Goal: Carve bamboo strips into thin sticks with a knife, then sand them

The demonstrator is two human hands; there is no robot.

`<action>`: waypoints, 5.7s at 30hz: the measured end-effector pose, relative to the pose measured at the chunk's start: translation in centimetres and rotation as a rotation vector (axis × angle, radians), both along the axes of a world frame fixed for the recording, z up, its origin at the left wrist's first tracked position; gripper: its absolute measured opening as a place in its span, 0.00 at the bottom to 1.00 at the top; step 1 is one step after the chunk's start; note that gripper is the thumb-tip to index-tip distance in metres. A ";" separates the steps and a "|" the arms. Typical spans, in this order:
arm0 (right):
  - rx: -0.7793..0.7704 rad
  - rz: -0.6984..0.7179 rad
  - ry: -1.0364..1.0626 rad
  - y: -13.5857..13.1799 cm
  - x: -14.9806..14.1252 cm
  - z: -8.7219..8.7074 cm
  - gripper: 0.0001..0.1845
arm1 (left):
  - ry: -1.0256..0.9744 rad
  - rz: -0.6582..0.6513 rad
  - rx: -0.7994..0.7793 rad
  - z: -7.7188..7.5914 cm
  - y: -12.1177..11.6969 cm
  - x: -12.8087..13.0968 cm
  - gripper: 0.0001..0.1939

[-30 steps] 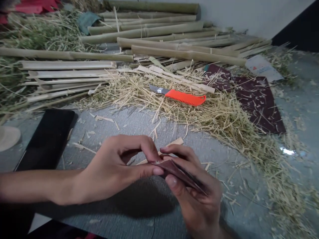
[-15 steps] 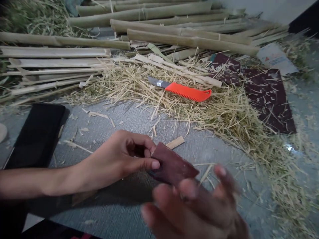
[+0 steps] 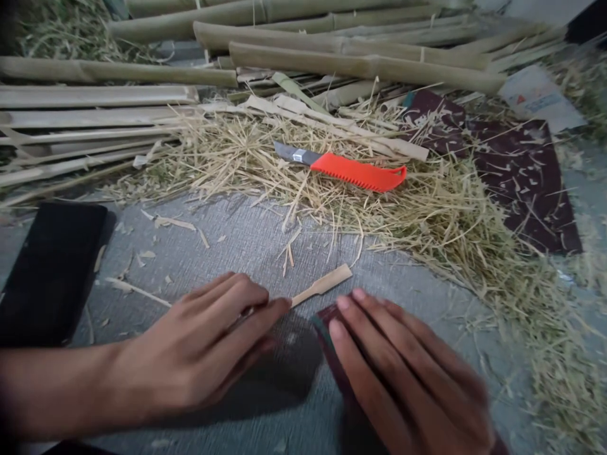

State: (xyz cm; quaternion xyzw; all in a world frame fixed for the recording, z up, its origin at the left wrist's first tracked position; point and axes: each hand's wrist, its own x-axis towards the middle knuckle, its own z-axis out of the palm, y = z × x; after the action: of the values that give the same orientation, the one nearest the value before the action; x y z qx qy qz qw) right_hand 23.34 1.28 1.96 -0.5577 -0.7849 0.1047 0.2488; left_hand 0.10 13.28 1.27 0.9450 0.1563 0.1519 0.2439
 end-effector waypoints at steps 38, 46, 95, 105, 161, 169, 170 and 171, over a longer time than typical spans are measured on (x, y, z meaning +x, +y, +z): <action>0.103 0.107 -0.309 1.4 -0.2 -3.4 0.23 | 0.040 -0.116 0.274 -3.2 -0.6 -1.0 0.10; 0.098 0.077 -0.320 1.3 0.0 -3.4 0.24 | 0.049 -0.093 0.282 -3.1 -0.6 -0.9 0.11; 0.126 0.186 -0.308 1.3 0.0 -3.2 0.22 | 0.055 -0.103 0.313 -3.3 -0.5 -1.0 0.08; 0.131 0.157 -0.330 1.1 -0.3 -3.2 0.24 | 0.032 -0.097 0.318 -3.3 -0.5 -1.1 0.08; 0.114 0.162 -0.305 1.5 -0.4 -3.3 0.22 | 0.021 -0.095 0.322 -3.3 -0.5 -1.0 0.11; 0.110 0.130 -0.309 1.3 -0.3 -3.3 0.22 | 0.021 -0.087 0.333 -3.2 -0.5 -1.1 0.11; 0.122 0.112 -0.318 1.3 -0.4 -3.2 0.22 | 0.023 -0.085 0.337 -3.2 -0.5 -1.1 0.10; 0.135 0.094 -0.330 1.3 -0.5 -3.2 0.22 | 0.022 -0.085 0.338 -3.2 -0.5 -1.1 0.09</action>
State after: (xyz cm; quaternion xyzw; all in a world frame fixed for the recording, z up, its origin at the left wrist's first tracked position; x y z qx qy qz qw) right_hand 22.88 2.55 -1.22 -0.5122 -0.8454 -0.0300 0.1483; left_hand -0.95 12.74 -1.91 0.9799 0.0912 0.1550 0.0860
